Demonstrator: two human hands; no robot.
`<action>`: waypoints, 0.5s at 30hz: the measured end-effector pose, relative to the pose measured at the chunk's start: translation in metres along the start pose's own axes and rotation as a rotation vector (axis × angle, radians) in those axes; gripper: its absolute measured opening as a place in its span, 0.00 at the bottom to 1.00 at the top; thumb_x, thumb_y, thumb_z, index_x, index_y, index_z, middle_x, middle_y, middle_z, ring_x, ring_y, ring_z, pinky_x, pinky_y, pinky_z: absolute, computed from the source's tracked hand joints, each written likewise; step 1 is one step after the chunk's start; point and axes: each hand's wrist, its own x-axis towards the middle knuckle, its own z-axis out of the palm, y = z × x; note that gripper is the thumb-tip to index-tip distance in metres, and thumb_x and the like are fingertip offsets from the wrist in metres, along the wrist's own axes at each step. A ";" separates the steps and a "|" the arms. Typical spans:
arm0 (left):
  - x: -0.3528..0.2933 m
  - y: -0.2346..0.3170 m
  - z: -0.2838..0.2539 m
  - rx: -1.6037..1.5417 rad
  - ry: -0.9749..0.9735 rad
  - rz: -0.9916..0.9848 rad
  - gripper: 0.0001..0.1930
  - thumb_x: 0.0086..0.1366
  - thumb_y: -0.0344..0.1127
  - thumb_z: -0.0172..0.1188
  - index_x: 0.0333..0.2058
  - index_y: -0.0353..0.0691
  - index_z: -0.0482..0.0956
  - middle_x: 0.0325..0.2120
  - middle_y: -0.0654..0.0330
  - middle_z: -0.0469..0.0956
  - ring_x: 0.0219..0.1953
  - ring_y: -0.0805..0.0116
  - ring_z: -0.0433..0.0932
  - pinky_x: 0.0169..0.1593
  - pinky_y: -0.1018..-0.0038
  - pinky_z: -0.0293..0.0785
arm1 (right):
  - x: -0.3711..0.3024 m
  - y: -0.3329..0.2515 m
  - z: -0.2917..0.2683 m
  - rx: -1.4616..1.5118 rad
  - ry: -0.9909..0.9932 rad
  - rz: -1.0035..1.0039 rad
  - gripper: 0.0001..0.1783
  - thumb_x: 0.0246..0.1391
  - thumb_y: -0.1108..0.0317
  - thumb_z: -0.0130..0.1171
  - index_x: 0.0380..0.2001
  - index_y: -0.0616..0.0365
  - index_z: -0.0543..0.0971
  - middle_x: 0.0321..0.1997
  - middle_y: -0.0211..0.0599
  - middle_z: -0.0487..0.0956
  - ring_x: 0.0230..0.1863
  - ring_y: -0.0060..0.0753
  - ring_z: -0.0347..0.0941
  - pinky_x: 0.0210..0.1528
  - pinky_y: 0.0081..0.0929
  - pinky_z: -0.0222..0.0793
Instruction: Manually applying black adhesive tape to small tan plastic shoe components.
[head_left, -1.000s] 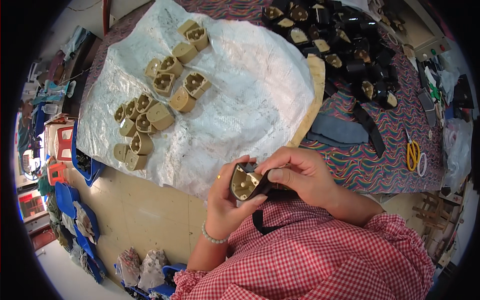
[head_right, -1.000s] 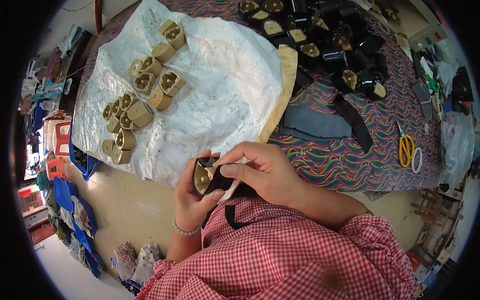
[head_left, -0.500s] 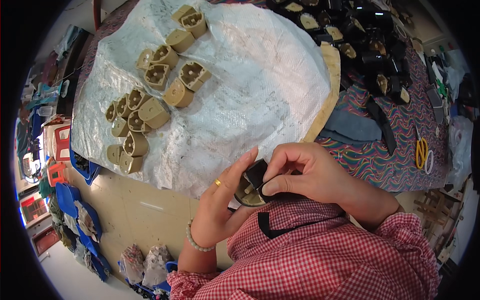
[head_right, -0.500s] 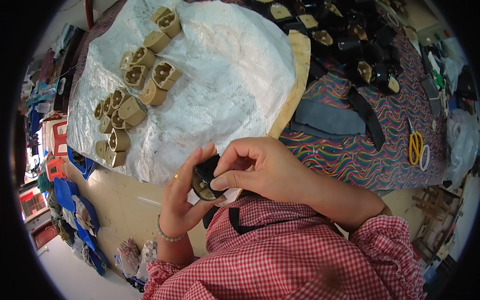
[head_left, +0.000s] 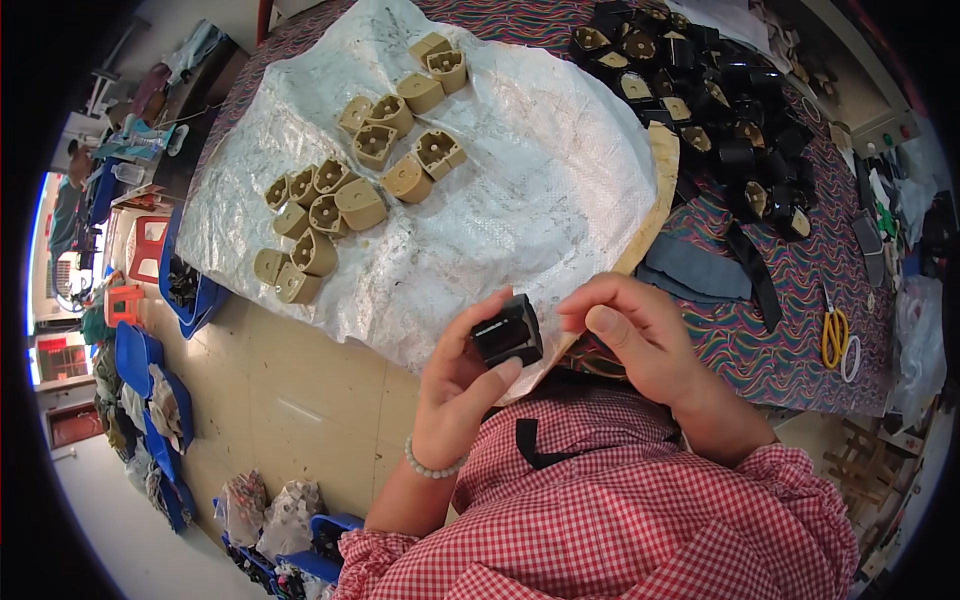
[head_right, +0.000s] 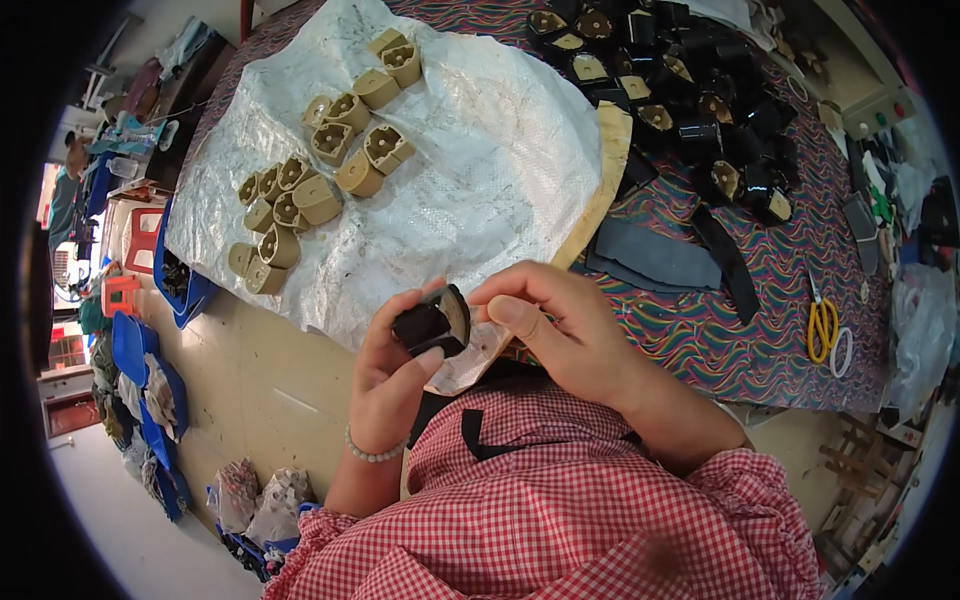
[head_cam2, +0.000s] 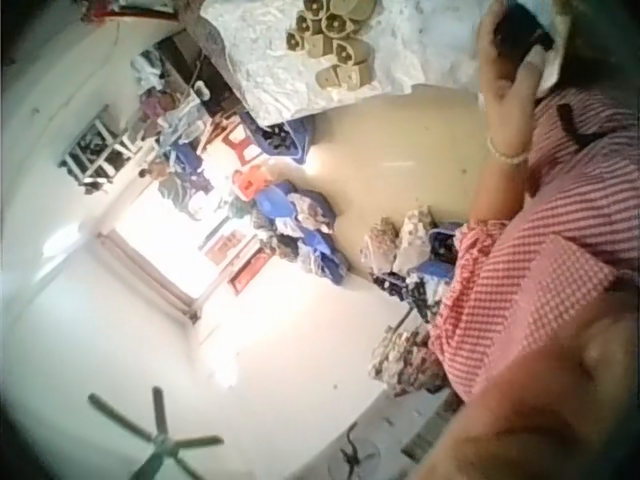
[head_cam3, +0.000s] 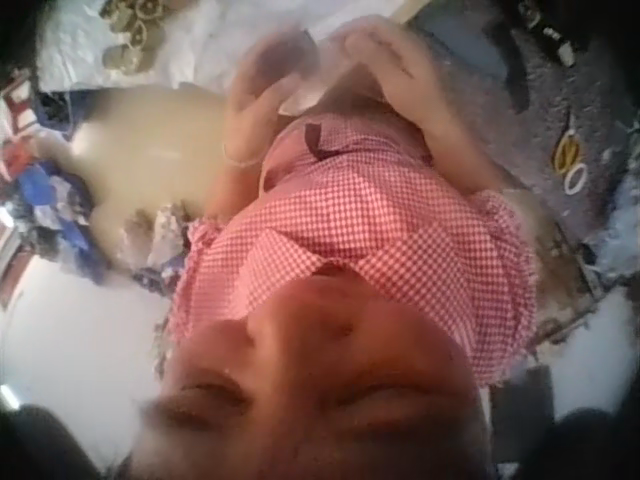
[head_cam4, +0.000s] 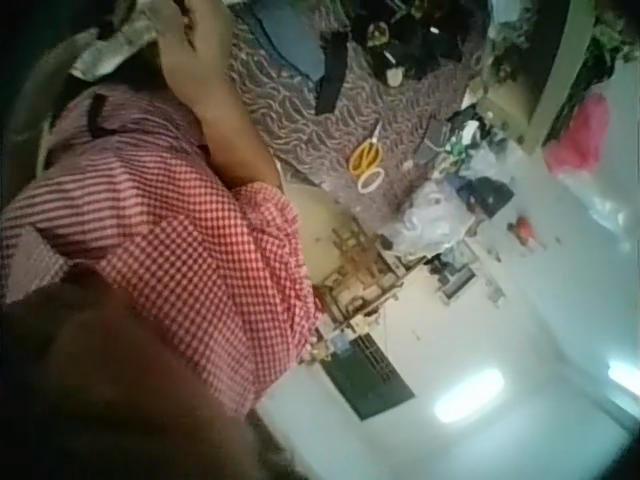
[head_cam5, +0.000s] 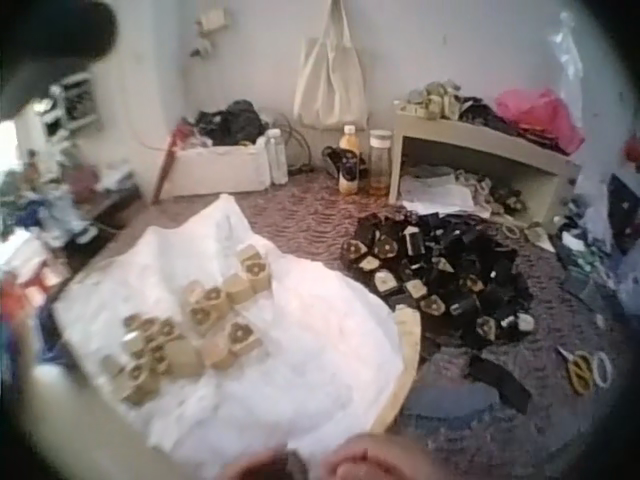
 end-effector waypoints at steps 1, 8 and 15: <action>-0.002 0.000 0.001 -0.040 0.016 0.006 0.29 0.60 0.17 0.53 0.61 0.35 0.61 0.62 0.51 0.61 0.61 0.63 0.65 0.62 0.66 0.62 | -0.002 0.004 -0.008 -0.152 -0.036 -0.087 0.11 0.52 0.66 0.64 0.36 0.61 0.77 0.34 0.34 0.78 0.34 0.24 0.75 0.36 0.20 0.70; -0.006 -0.006 0.006 0.008 0.030 0.034 0.28 0.63 0.22 0.50 0.62 0.37 0.59 0.61 0.46 0.61 0.60 0.59 0.66 0.62 0.64 0.63 | -0.007 0.011 0.012 -0.396 -0.077 -0.135 0.17 0.45 0.62 0.70 0.29 0.59 0.74 0.29 0.33 0.72 0.29 0.29 0.72 0.31 0.26 0.68; -0.004 0.014 0.005 0.357 -0.098 0.390 0.26 0.54 0.18 0.59 0.53 0.35 0.68 0.58 0.38 0.61 0.60 0.49 0.66 0.60 0.61 0.65 | 0.004 0.002 0.003 -0.351 -0.112 -0.320 0.21 0.41 0.67 0.72 0.38 0.58 0.74 0.43 0.39 0.73 0.43 0.37 0.72 0.46 0.29 0.67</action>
